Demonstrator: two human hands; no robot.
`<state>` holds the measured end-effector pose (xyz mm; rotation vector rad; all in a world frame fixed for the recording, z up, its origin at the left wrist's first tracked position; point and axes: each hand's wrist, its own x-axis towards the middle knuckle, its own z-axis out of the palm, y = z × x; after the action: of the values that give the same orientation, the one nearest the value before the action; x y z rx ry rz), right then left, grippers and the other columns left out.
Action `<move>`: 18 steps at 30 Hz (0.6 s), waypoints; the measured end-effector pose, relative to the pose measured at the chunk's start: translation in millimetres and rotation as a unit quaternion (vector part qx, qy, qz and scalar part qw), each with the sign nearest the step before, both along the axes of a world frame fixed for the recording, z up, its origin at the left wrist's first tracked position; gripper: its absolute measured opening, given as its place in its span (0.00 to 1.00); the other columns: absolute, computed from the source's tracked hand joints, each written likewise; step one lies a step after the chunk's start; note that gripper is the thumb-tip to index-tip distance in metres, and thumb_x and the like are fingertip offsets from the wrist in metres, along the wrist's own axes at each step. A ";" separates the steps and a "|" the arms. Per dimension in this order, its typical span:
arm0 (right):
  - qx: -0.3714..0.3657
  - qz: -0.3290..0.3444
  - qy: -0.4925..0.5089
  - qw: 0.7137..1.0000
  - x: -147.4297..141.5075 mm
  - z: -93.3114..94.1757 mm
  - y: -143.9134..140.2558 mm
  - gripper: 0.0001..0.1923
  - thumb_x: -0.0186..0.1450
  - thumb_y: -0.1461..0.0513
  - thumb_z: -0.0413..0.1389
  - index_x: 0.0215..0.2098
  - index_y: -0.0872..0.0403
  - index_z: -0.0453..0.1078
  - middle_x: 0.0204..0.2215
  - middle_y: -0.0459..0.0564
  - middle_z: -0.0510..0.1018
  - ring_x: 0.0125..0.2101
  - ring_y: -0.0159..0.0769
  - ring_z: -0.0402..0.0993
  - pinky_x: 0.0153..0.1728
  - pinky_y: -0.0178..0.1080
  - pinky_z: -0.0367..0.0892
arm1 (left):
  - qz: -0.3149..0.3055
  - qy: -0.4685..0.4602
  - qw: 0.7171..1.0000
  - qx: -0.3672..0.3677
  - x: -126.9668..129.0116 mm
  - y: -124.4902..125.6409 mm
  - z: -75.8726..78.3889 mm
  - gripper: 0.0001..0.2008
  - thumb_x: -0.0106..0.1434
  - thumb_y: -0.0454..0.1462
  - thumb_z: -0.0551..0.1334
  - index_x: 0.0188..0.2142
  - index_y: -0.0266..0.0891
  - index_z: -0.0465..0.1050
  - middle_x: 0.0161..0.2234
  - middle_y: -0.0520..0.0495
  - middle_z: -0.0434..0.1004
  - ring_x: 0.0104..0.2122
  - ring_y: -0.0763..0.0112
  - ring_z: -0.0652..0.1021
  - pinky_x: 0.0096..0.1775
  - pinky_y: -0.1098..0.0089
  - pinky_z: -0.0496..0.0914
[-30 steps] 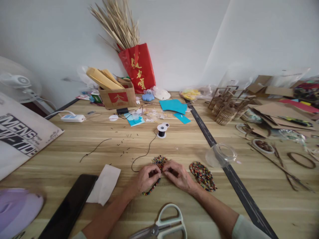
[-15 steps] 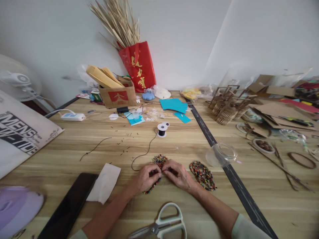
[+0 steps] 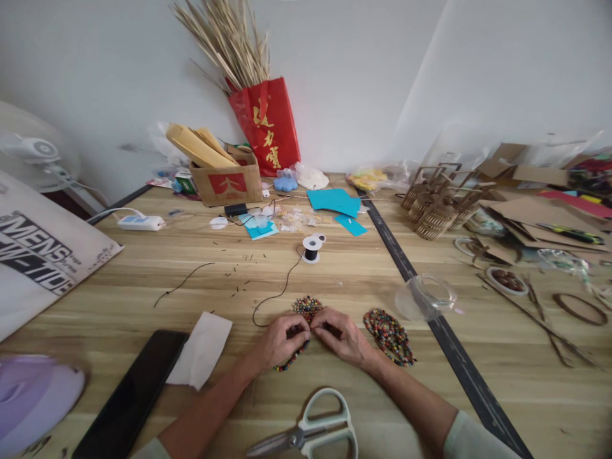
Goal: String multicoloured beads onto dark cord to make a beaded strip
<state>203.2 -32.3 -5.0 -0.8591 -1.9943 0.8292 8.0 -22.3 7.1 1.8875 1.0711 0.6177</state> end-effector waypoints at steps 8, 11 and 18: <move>0.008 0.003 0.002 1.000 -0.7 0.0 0.2 0.10 0.69 0.58 0.51 0.35 0.55 0.70 0.30 0.51 0.75 0.33 0.36 0.72 0.35 0.37 0.68 | -0.001 0.009 1.000 0.002 -0.3 -0.4 2.1 0.07 0.59 0.36 0.59 0.27 0.36 0.73 0.26 0.49 0.71 0.29 0.69 0.71 0.32 0.72 0.63; 0.010 0.003 0.006 1.000 -1.2 -0.2 0.3 0.10 0.69 0.58 0.52 0.35 0.55 0.70 0.30 0.51 0.75 0.33 0.36 0.72 0.35 0.37 0.68 | -0.002 0.008 1.000 -0.003 0.0 -0.6 2.1 0.07 0.59 0.36 0.59 0.27 0.36 0.73 0.26 0.48 0.72 0.30 0.69 0.71 0.32 0.72 0.64; 0.018 0.000 0.011 1.000 -1.8 -2.6 0.9 0.10 0.68 0.58 0.52 0.34 0.55 0.71 0.29 0.51 0.75 0.32 0.35 0.72 0.35 0.37 0.68 | -0.004 0.013 1.000 0.000 -0.1 -0.3 1.8 0.08 0.59 0.37 0.58 0.28 0.36 0.73 0.26 0.49 0.72 0.30 0.69 0.71 0.33 0.73 0.64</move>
<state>201.3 -31.4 -7.6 -0.8273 -1.9842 0.7967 7.9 -22.6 8.9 1.9046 1.0791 0.5892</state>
